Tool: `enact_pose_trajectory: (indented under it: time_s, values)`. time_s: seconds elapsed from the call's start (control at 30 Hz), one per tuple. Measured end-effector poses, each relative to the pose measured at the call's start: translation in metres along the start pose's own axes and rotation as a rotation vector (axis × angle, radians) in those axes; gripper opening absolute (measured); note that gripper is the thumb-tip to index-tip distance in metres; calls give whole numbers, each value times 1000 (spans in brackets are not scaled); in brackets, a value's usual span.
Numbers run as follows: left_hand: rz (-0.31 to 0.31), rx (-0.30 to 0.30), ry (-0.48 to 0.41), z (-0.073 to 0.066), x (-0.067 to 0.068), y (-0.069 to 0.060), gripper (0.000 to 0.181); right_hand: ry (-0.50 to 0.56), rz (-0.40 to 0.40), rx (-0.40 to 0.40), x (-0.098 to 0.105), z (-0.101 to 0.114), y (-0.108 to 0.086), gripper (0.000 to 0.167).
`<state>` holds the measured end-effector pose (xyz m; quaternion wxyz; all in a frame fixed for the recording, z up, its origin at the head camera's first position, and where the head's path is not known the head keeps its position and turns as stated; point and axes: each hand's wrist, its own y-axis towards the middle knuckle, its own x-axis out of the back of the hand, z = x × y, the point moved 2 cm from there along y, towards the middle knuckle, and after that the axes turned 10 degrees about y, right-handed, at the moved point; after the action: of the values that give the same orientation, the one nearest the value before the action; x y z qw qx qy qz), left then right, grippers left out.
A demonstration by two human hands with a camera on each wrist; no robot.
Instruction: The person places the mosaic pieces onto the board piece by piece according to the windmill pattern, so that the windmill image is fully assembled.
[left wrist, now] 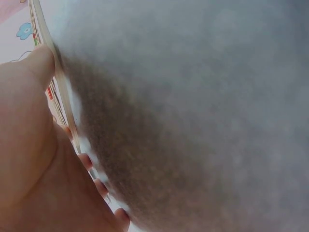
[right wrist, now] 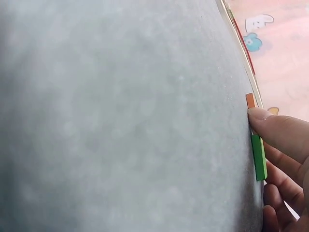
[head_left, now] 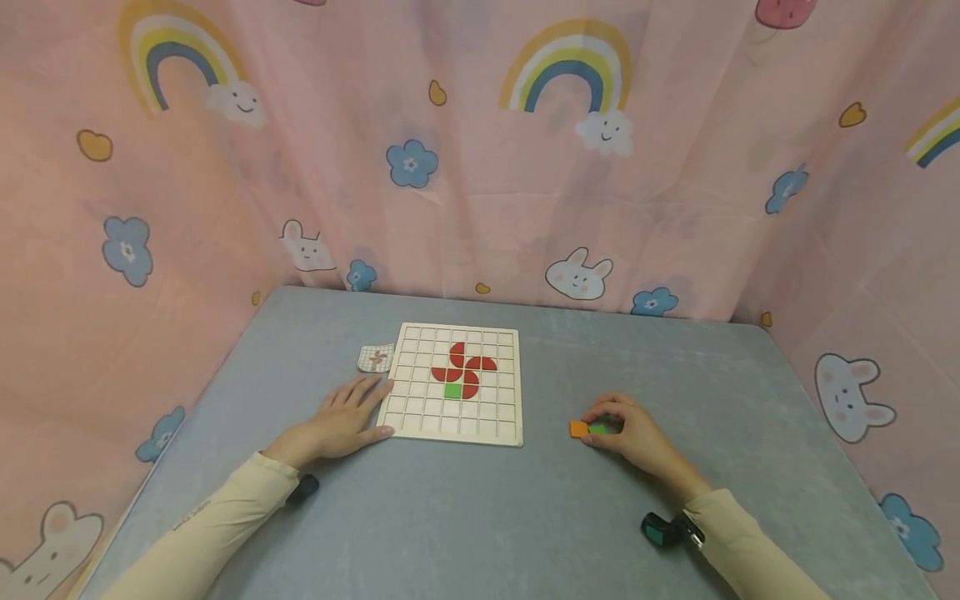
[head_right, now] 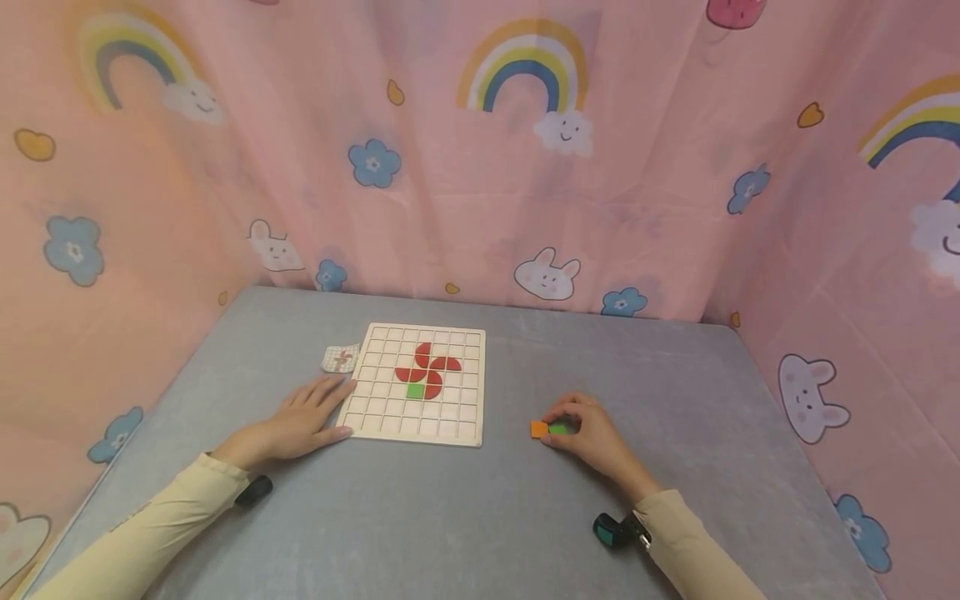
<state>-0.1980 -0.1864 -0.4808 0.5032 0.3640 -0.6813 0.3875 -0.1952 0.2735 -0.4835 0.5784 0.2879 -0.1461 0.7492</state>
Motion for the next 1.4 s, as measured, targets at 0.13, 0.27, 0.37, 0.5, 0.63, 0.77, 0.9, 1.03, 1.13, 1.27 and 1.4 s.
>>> enact_pose_trajectory:
  time_s: [0.13,0.27,0.37,0.5,0.63,0.77,0.9,1.03,1.13,1.27,1.4]
  values:
    - [-5,4,13,1,-2,0,79,5,-3,-7,-1,-2,0,21]
    - [-13,6,20,1,-3,1,78,14,-11,-8,-2,-1,0,21]
    - [-4,9,14,-4,3,-1,77,15,-13,-6,-2,-1,1,21]
    - [8,9,6,-10,11,-5,76,9,-13,1,-2,0,1,21]
    - [1,-4,2,-8,10,-4,77,-3,-7,-1,-1,0,2,21]
    - [1,-6,9,-4,5,-3,79,-12,7,-11,2,1,3,19]
    - [1,3,4,0,1,-1,80,-26,18,-11,2,5,7,20]
    - [6,8,2,0,0,1,80,-59,24,-13,-1,11,12,22]
    - [9,10,0,0,0,1,79,-81,26,-9,-6,18,17,21]
    - [12,5,-7,-1,2,0,78,-92,25,6,-15,28,24,21]
    - [6,-13,-12,-3,5,-2,80,-83,19,25,-26,39,33,21]
